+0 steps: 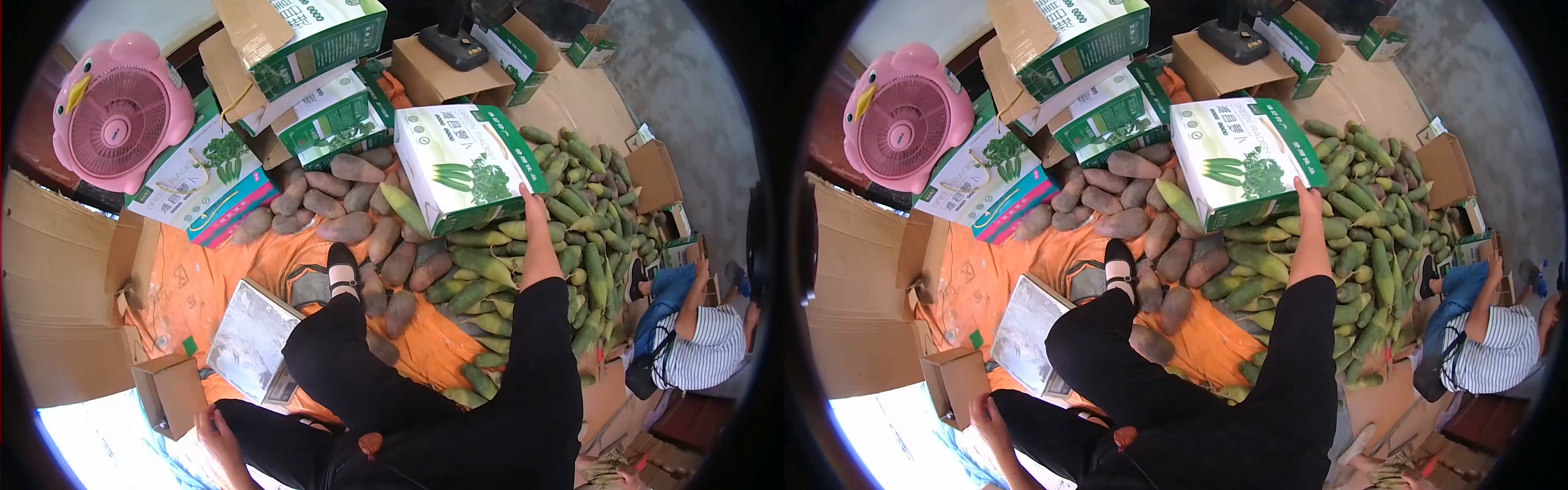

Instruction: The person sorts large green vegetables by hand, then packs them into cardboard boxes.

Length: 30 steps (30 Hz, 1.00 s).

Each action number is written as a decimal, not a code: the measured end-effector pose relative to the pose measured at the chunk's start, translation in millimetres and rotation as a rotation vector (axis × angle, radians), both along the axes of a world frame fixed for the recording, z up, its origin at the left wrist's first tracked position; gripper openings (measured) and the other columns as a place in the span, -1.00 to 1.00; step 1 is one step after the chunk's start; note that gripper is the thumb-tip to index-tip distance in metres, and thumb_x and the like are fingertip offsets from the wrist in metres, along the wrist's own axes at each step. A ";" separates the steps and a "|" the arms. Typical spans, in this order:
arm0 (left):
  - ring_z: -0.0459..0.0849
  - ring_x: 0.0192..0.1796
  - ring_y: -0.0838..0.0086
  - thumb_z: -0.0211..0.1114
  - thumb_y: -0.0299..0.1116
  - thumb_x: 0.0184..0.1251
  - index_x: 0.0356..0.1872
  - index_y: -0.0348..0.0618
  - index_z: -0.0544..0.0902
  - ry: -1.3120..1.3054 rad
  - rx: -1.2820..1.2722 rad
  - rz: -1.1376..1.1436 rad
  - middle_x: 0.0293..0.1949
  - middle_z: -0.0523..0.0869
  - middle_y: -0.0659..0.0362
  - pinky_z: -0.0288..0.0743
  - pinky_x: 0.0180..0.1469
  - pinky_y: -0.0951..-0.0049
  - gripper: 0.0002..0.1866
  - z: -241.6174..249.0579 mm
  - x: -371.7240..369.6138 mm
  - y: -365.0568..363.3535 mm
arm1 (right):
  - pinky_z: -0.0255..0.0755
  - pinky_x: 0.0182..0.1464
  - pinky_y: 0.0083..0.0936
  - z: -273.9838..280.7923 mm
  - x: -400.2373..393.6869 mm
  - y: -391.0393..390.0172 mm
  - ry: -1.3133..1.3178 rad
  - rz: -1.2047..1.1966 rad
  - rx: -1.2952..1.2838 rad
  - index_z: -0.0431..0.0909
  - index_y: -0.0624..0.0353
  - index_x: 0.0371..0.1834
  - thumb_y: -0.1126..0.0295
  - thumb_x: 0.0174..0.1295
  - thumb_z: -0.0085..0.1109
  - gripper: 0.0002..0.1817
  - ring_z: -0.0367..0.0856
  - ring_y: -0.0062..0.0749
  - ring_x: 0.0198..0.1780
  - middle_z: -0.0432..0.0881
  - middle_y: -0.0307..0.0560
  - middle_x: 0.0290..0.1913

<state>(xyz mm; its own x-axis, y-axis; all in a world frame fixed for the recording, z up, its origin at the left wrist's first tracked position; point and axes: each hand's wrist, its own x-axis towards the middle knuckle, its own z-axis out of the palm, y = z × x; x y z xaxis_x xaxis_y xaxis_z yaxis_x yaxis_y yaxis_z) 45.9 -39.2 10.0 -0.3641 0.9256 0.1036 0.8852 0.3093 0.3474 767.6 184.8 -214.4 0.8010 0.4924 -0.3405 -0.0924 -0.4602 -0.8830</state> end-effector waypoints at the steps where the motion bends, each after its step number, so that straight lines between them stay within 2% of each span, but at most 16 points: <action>1: 0.61 -0.28 0.20 0.15 -0.57 0.19 -0.25 -0.34 0.57 0.009 0.009 -0.024 -0.32 0.61 -0.02 0.47 -0.22 0.33 -0.87 -0.8 0.1 -0.1 | 0.24 0.12 -0.34 4.5 -0.5 -5.4 -0.001 -0.005 0.002 0.30 0.31 0.25 -0.03 0.03 0.32 -0.17 0.35 -0.23 0.17 0.40 -0.01 0.19; 3: 0.61 -0.28 0.15 0.15 -0.56 0.18 -0.24 -0.34 0.58 0.017 0.019 -0.054 -0.32 0.62 -0.04 0.46 -0.23 0.29 -0.86 -2.1 -1.1 -1.6 | 0.34 0.01 -0.42 17.5 -13.9 -20.4 -0.030 0.062 0.034 0.51 0.46 -0.07 0.09 -0.03 0.40 -0.36 0.51 -0.31 -0.06 0.57 0.05 -0.04; 4: 0.61 -0.29 0.15 0.15 -0.56 0.18 -0.24 -0.34 0.58 -0.002 0.013 -0.040 -0.32 0.62 -0.04 0.46 -0.24 0.29 -0.86 -3.6 -0.8 -1.7 | 0.34 -0.16 -0.50 17.1 -24.0 -22.8 -0.066 0.006 0.095 0.57 0.42 -0.31 0.12 -0.01 0.40 -0.52 0.48 -0.46 -0.28 0.60 -0.11 -0.25; 5: 0.61 -0.29 0.15 0.15 -0.56 0.18 -0.25 -0.35 0.58 -0.022 0.006 -0.028 -0.33 0.61 -0.04 0.46 -0.24 0.28 -0.86 -4.4 -0.7 -3.1 | 0.34 -0.16 -0.50 18.6 -32.1 -29.1 -0.068 0.000 0.096 0.57 0.42 -0.31 0.12 -0.01 0.40 -0.52 0.48 -0.46 -0.28 0.60 -0.11 -0.25; 7: 0.60 -0.29 0.15 0.15 -0.56 0.18 -0.25 -0.35 0.58 -0.012 0.032 -0.056 -0.33 0.61 -0.04 0.46 -0.24 0.28 -0.87 -5.3 -1.8 -5.3 | 0.36 -0.12 -0.53 37.7 -58.7 -39.4 0.158 -0.031 0.177 0.56 0.41 -0.21 0.21 0.05 0.36 -0.57 0.52 -0.47 -0.21 0.60 -0.10 -0.18; 10: 0.60 -0.29 0.14 0.14 -0.56 0.19 -0.26 -0.36 0.57 0.010 0.077 -0.094 -0.33 0.61 -0.03 0.46 -0.25 0.27 -0.87 -3.5 -7.1 -12.2 | 0.41 -0.05 -0.52 57.0 -112.7 -58.1 0.404 -0.016 0.579 0.51 0.35 -0.03 0.40 0.14 0.27 -0.64 0.55 -0.45 -0.11 0.60 -0.11 -0.10; 13: 0.60 -0.29 0.14 0.15 -0.55 0.20 -0.27 -0.35 0.58 0.006 0.096 -0.075 -0.34 0.60 -0.03 0.46 -0.25 0.27 -0.88 -1.7 -14.9 -20.5 | 0.41 -0.03 -0.51 79.4 -140.2 -72.0 0.474 -0.006 0.727 0.49 0.34 0.00 0.43 0.13 0.26 -0.63 0.55 -0.44 -0.10 0.58 -0.11 -0.06; 15: 0.60 -0.29 0.15 0.15 -0.55 0.20 -0.27 -0.35 0.58 -0.012 0.108 -0.052 -0.35 0.60 -0.02 0.46 -0.25 0.27 -0.88 -6.0 -22.5 -26.9 | 0.41 -0.02 -0.49 96.9 -148.5 -81.7 0.483 -0.004 0.697 0.48 0.34 0.01 0.45 0.11 0.27 -0.61 0.55 -0.43 -0.09 0.58 -0.11 -0.05; 17: 0.60 -0.31 0.27 0.13 -0.56 0.21 -0.24 -0.32 0.58 -0.065 0.158 -0.042 -0.34 0.61 0.03 0.46 -0.27 0.40 -0.87 -13.3 -32.9 -34.2 | 0.41 -0.01 -0.48 110.4 -157.4 -90.5 0.468 0.044 0.633 0.48 0.35 0.00 0.47 0.08 0.29 -0.60 0.54 -0.43 -0.09 0.58 -0.10 -0.05; 19: 0.59 -0.31 0.25 0.14 -0.55 0.22 -0.26 -0.34 0.59 -0.076 0.184 -0.063 -0.35 0.60 0.02 0.46 -0.28 0.37 -0.88 -15.3 -34.4 -36.0 | 0.43 -0.03 -0.47 123.0 -166.4 -94.2 0.410 0.064 0.644 0.48 0.35 0.00 0.51 0.05 0.30 -0.58 0.56 -0.40 -0.10 0.59 -0.07 -0.07; 21: 0.58 -0.31 0.23 0.15 -0.53 0.22 -0.27 -0.35 0.59 -0.089 0.213 -0.084 -0.37 0.59 0.01 0.46 -0.29 0.34 -0.88 -17.1 -33.9 -37.2 | 0.45 -0.07 -0.48 137.9 -175.1 -99.0 0.387 0.157 0.507 0.48 0.35 0.01 0.54 0.02 0.30 -0.57 0.58 -0.36 -0.13 0.60 -0.05 -0.09; 23: 0.57 -0.33 0.24 0.15 -0.54 0.23 -0.27 -0.36 0.59 -0.055 0.201 -0.110 -0.37 0.58 0.02 0.45 -0.32 0.37 -0.88 -14.1 -33.3 -40.0 | 0.47 -0.11 -0.47 147.3 -184.2 -99.5 0.356 0.153 0.490 0.46 0.38 0.03 0.56 0.01 0.27 -0.55 0.60 -0.33 -0.15 0.60 -0.02 -0.08; 26: 0.56 -0.34 0.25 0.15 -0.54 0.22 -0.27 -0.36 0.59 -0.097 0.231 -0.109 -0.38 0.57 0.02 0.44 -0.34 0.36 -0.88 -10.9 -35.2 -44.4 | 0.48 -0.17 -0.46 177.8 -199.8 -95.0 0.203 0.205 0.510 0.53 0.37 -0.08 0.53 0.06 0.21 -0.68 0.61 -0.37 -0.20 0.62 -0.07 -0.13; 28: 0.57 -0.35 0.26 0.15 -0.54 0.23 -0.27 -0.36 0.59 -0.125 0.256 -0.106 -0.38 0.57 0.02 0.44 -0.34 0.36 -0.88 -10.9 -41.5 -48.3 | 0.49 -0.18 -0.38 189.9 -207.8 -98.1 -0.124 0.404 0.396 0.59 0.34 -0.21 0.41 -0.03 0.22 -0.70 0.65 -0.25 -0.30 0.68 0.03 -0.30; 29: 0.57 -0.35 0.27 0.15 -0.54 0.23 -0.27 -0.36 0.59 -0.158 0.274 -0.092 -0.39 0.58 0.03 0.44 -0.34 0.36 -0.88 -13.3 -42.5 -50.2 | 0.49 -0.18 -0.38 198.0 -210.2 -100.0 -0.130 0.404 0.398 0.59 0.34 -0.21 0.41 -0.03 0.22 -0.70 0.65 -0.25 -0.30 0.68 0.03 -0.30; 30: 0.57 -0.35 0.27 0.15 -0.54 0.23 -0.27 -0.36 0.59 -0.159 0.271 -0.090 -0.39 0.58 0.03 0.44 -0.34 0.36 -0.88 -14.3 -43.7 -53.1 | 0.49 -0.18 -0.32 217.5 -220.6 -106.3 -0.396 0.543 0.171 0.60 0.31 -0.28 0.36 -0.04 0.19 -0.72 0.64 -0.14 -0.32 0.66 0.08 -0.35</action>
